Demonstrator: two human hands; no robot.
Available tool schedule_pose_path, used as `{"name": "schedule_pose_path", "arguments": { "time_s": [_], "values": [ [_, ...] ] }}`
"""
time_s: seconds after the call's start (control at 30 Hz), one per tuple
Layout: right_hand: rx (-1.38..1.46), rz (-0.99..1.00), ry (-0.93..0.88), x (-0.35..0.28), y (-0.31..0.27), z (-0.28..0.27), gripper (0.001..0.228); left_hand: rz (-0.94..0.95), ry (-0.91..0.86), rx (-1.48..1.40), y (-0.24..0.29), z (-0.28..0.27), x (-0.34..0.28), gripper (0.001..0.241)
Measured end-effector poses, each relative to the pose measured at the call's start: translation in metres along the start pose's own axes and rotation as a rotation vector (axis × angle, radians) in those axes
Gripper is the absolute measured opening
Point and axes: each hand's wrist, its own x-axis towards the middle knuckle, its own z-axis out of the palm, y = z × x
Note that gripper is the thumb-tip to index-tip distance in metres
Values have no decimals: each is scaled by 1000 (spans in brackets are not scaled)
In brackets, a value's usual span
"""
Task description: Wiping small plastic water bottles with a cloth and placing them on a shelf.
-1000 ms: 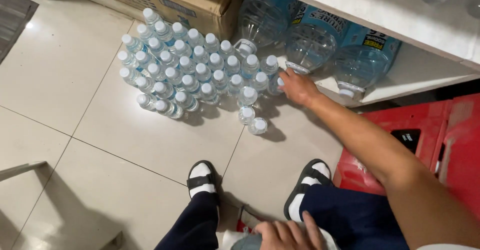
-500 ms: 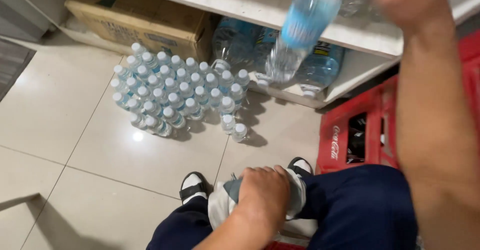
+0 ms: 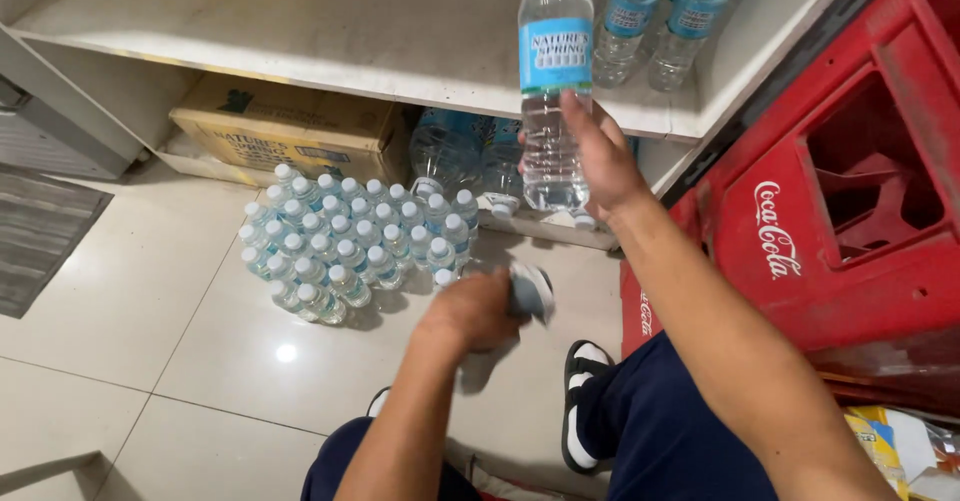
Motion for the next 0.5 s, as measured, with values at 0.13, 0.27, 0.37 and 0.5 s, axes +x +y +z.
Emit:
{"name": "schedule_pose_path", "arguments": {
  "time_s": [0.13,0.27,0.37,0.5],
  "values": [
    [-71,-5,114,-20,10,-12,62,23,186,-147,-8,-30,1,66],
    [-151,-10,105,-29,21,-13,67,253,480,-776,-9,-30,23,60],
    [-149,-26,103,-29,26,-2,67,368,477,-1066,7,-32,39,56],
    [165,-23,59,-21,64,-27,73,456,648,-1063,37,-45,55,62]
  ]
}}
